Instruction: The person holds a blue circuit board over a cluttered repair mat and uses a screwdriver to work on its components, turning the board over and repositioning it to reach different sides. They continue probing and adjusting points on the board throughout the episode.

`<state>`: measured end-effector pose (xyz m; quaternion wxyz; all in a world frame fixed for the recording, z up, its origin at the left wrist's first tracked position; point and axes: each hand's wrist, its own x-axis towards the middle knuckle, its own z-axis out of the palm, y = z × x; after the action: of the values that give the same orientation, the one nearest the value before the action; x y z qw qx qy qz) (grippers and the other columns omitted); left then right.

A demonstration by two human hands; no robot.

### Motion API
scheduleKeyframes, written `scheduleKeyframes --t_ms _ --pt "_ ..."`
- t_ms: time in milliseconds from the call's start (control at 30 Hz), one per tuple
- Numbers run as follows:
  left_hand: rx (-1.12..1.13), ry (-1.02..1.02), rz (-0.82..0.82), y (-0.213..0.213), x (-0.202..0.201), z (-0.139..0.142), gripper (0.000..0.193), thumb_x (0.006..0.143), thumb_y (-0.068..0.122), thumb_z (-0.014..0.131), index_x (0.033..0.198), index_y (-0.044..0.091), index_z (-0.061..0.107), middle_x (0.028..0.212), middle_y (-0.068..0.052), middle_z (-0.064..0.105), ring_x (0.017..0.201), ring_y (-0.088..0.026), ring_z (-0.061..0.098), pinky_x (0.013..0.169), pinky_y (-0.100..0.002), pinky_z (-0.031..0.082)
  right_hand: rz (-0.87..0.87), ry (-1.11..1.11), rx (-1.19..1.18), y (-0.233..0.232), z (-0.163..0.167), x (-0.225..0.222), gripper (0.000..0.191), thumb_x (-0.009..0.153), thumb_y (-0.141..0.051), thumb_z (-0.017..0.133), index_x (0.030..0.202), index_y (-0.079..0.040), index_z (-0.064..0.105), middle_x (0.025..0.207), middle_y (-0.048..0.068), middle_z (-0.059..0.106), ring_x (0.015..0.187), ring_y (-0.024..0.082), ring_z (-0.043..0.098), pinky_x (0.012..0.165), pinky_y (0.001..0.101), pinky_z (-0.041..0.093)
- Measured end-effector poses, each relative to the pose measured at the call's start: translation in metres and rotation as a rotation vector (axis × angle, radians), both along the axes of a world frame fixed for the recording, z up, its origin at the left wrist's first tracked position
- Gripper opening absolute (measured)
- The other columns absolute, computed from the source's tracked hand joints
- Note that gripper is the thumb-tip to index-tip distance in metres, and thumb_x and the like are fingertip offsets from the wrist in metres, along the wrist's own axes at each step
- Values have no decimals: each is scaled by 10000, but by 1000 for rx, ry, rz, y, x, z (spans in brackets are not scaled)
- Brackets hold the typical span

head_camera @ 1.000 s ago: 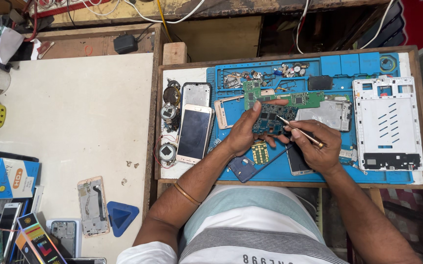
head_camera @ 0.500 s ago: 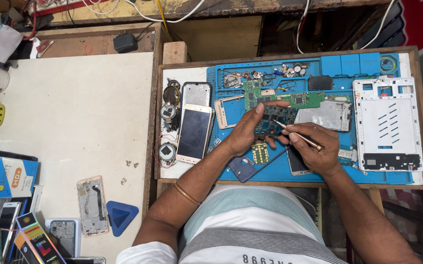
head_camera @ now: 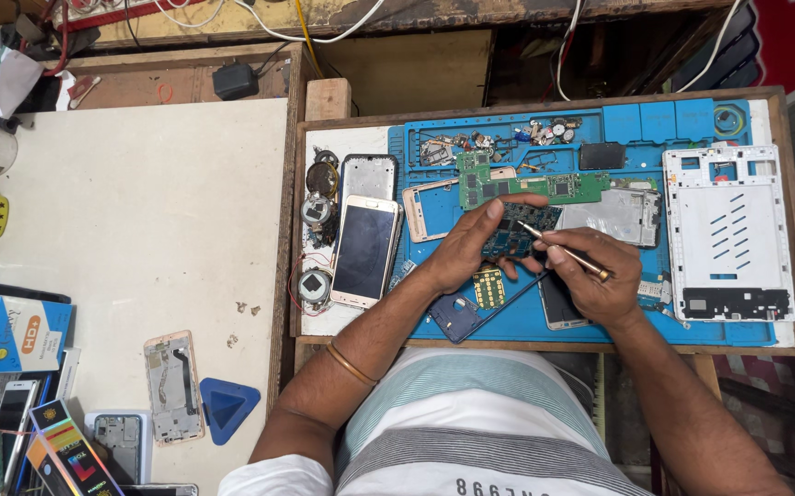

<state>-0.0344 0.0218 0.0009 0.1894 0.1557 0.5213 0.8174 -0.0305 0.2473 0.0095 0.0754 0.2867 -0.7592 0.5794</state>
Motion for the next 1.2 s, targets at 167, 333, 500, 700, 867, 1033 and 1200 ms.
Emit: scheduleKeyframes --t_ms 167,333,500,700,867,1033,1200 --pt "-2 10 7 2 0 -3 750 1082 642 300 1522 57 463 1069 -152 715 951 -197 747 684 -274 646 41 6 -16 -1 1 1 172 1005 -58 687 1164 2 713 1039 159 757 951 194 766 773 256 620" --pt "-3 19 -2 2 0 -5 739 1083 638 297 1524 67 459 1065 -147 720 951 -193 753 685 -274 646 24 -3 -11 0 0 0 183 1003 -67 687 1167 10 715 1009 154 763 911 181 762 751 252 606" --pt "-11 57 -12 1 1 -6 692 1095 603 353 1534 78 458 1117 -136 714 964 -187 753 696 -266 640 2 -43 -58 1 -2 0 164 1014 -78 681 1147 13 716 1017 154 763 879 169 759 722 242 604" --pt "38 30 -32 1 2 -6 624 1097 523 480 1538 83 454 1168 -143 701 973 -199 745 699 -276 623 -3 -101 -100 3 -3 1 164 1030 -76 673 1149 28 716 1011 150 756 846 146 733 704 232 581" --pt "27 40 -19 0 1 -6 654 1095 557 444 1537 75 458 1150 -142 710 962 -198 750 696 -277 634 -1 -106 -95 3 -4 0 166 1019 -75 674 1145 23 718 999 147 761 837 142 738 677 224 575" --pt "-11 56 -2 1 1 -5 764 1067 658 314 1533 68 453 1089 -132 726 932 -193 761 674 -268 640 1 -110 -87 2 -4 0 171 1022 -78 679 1154 24 718 1015 151 763 862 151 738 716 232 585" --pt "-5 37 2 0 1 -3 807 1065 685 299 1528 44 459 1062 -137 721 926 -200 752 657 -271 627 48 -54 -57 -1 2 0 190 1017 -79 675 1172 26 703 1040 157 760 941 177 760 789 250 607"
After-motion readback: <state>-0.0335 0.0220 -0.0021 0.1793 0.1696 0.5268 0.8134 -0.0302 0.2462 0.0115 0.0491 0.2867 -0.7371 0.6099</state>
